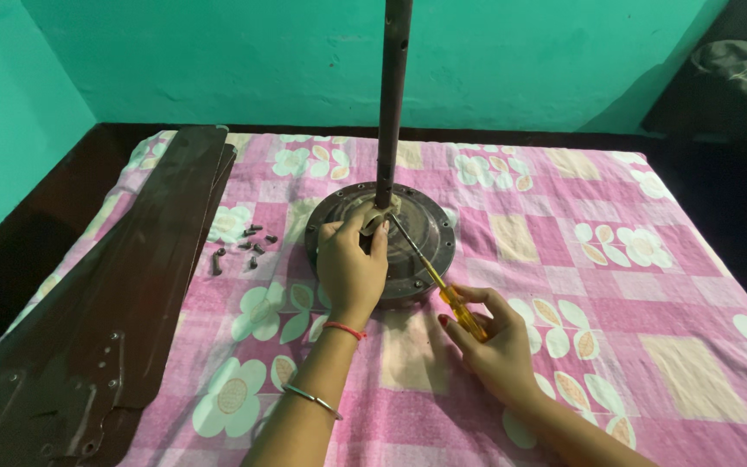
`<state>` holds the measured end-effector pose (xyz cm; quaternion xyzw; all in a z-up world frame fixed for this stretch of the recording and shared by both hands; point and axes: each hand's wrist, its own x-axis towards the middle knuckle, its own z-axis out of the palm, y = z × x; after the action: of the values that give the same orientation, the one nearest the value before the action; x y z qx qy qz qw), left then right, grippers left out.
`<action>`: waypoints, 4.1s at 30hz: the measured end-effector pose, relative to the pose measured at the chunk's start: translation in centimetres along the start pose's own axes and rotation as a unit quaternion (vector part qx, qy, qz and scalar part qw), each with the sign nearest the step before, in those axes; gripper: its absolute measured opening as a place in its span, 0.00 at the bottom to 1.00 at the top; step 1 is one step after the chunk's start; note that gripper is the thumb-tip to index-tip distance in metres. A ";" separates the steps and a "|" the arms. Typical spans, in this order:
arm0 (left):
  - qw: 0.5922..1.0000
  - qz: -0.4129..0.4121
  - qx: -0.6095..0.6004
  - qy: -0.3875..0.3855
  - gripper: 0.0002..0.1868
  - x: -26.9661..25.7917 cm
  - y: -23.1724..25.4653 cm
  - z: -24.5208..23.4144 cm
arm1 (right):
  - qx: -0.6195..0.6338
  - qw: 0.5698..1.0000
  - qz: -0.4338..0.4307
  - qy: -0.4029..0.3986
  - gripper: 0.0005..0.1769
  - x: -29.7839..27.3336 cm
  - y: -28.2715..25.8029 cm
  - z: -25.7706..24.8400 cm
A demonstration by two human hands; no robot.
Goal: The person uses a screwdriver to tighten a screw on the ceiling fan motor housing. They then attach a fan blade to the motor using screws and tighten them with the screwdriver.
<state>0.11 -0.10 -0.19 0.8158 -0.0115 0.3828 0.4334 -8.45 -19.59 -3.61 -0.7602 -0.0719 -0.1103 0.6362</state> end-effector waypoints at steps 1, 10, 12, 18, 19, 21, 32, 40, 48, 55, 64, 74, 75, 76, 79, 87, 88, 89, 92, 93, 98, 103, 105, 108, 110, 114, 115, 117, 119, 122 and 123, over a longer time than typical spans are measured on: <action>1.000 -0.004 0.004 -0.004 0.18 0.0 0.0 0.0 | -0.057 0.996 -0.064 0.020 0.22 -0.1 -0.2 0.1; 0.999 -0.012 -0.016 -0.033 0.22 0.8 -0.2 -0.4 | -0.327 0.905 -0.262 0.073 0.20 -0.3 -1.6 0.1; 0.999 0.005 -0.027 -0.027 0.21 1.0 -0.1 -0.4 | -0.330 0.900 -0.276 0.069 0.22 -0.3 -1.7 0.2; 0.997 -0.030 -0.030 -0.065 0.17 1.1 0.1 -0.6 | -0.417 0.850 -0.311 0.083 0.20 0.3 -1.9 -0.2; 0.997 -0.030 -0.026 -0.062 0.17 1.1 0.2 -0.6 | -0.388 0.864 -0.313 0.074 0.21 0.3 -1.8 -0.2; 0.998 -0.031 -0.017 -0.055 0.18 1.1 0.3 -0.7 | -0.329 0.889 -0.315 0.057 0.22 0.2 -1.6 -0.3; 0.997 0.039 -0.043 -0.055 0.15 1.3 -0.1 -0.7 | 0.003 1.000 -0.005 -0.003 0.18 0.9 2.7 -1.0; 0.999 -0.004 0.002 -0.035 0.17 0.8 0.5 -0.6 | -0.246 0.944 -0.214 0.053 0.18 1.5 0.9 -1.5; 0.999 -0.014 -0.001 -0.044 0.16 0.9 0.4 -0.7 | -0.280 0.930 -0.235 0.047 0.19 0.9 -1.0 -0.9; 0.999 -0.005 -0.003 -0.042 0.16 0.9 0.2 -0.6 | -0.073 0.997 -0.009 0.024 0.16 0.8 2.4 -0.7; 0.999 -0.006 0.017 -0.030 0.16 0.7 0.4 -0.5 | -0.168 0.985 0.018 0.020 0.21 1.7 2.7 -1.2; 1.000 -0.003 0.012 -0.026 0.20 0.2 -0.1 -0.6 | -0.342 0.895 -0.287 -0.029 0.30 1.4 -1.4 -3.2; 1.000 -0.001 0.015 -0.024 0.21 0.2 -0.1 -0.6 | -0.374 0.879 -0.294 -0.032 0.32 1.2 -1.6 -3.7; 1.000 -0.003 0.014 -0.027 0.20 0.1 0.0 -0.6 | -0.398 0.856 -0.327 -0.047 0.29 1.8 -1.7 -4.1; 0.999 -0.026 0.016 -0.043 0.20 0.2 0.1 -0.8 | -0.447 0.802 -0.390 -0.071 0.22 3.1 -1.5 -5.4; 1.000 -0.001 -0.005 -0.025 0.21 0.2 -0.3 -0.7 | -0.451 0.788 -0.414 -0.073 0.16 4.4 0.3 -8.4; 0.999 0.014 -0.031 -0.005 0.21 0.2 -0.5 -0.7 | -0.460 0.791 -0.393 -0.091 0.16 4.4 0.4 -8.8; 0.998 0.030 -0.057 0.014 0.22 0.2 -0.6 -0.6 | -0.468 0.794 -0.372 -0.109 0.17 4.4 0.4 -9.1; 0.996 0.035 -0.071 0.031 0.22 0.2 -0.7 -0.6 | -0.491 0.791 -0.314 -0.185 0.15 5.0 0.3 -9.2; 0.997 0.029 -0.065 0.029 0.21 0.2 -0.7 -0.6 | -0.498 0.787 -0.295 -0.213 0.15 5.1 0.3 -9.1; 0.998 -0.002 -0.066 0.011 0.16 0.0 -0.4 -1.0 | -0.499 0.807 -0.258 -0.181 0.15 4.8 0.0 -8.9; 0.996 0.031 -0.071 0.035 0.15 -0.1 -0.3 -1.2 | -0.485 0.820 -0.268 -0.146 0.14 4.4 -0.1 -8.7; 0.993 0.071 -0.061 0.078 0.13 -0.2 -0.5 -1.3 | -0.484 0.816 -0.291 -0.125 0.16 4.4 0.0 -8.7; 0.989 0.080 0.031 0.117 0.14 0.2 -1.7 -2.0 | -0.492 0.819 -0.273 -0.113 0.16 4.3 0.4 -8.7; 0.994 0.023 -0.005 0.110 0.17 0.7 -2.8 -2.4 | -0.495 0.823 -0.254 -0.120 0.14 4.3 0.7 -8.6; 0.979 -0.151 -0.131 0.038 0.21 1.2 -4.8 -2.9 | -0.483 0.846 -0.199 -0.108 0.14 4.3 1.2 -8.2; 0.973 -0.173 -0.153 0.023 0.21 1.1 -5.2 -3.0 | -0.495 0.841 -0.188 -0.110 0.14 4.4 1.4 -8.1; 0.956 -0.217 -0.196 -0.009 0.21 0.9 -5.9 -3.1 | -0.519 0.831 -0.165 -0.115 0.15 4.6 1.7 -8.2; 0.951 -0.221 -0.217 -0.012 0.21 0.6 -6.4 -2.9 | -0.513 0.834 -0.148 -0.139 0.16 5.0 2.2 -8.6; 0.948 -0.220 -0.230 -0.007 0.21 0.6 -6.8 -2.5 | -0.483 0.837 -0.190 -0.172 0.18 5.9 3.2 -9.4; 0.948 -0.219 -0.231 -0.004 0.20 0.6 -6.9 -2.4 | -0.470 0.837 -0.216 -0.181 0.19 6.3 3.6 -9.8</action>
<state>1.50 6.16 -3.83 0.6773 0.0773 0.2618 0.6832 -2.26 -30.04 -3.78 -0.9394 -0.2874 -0.1255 0.1385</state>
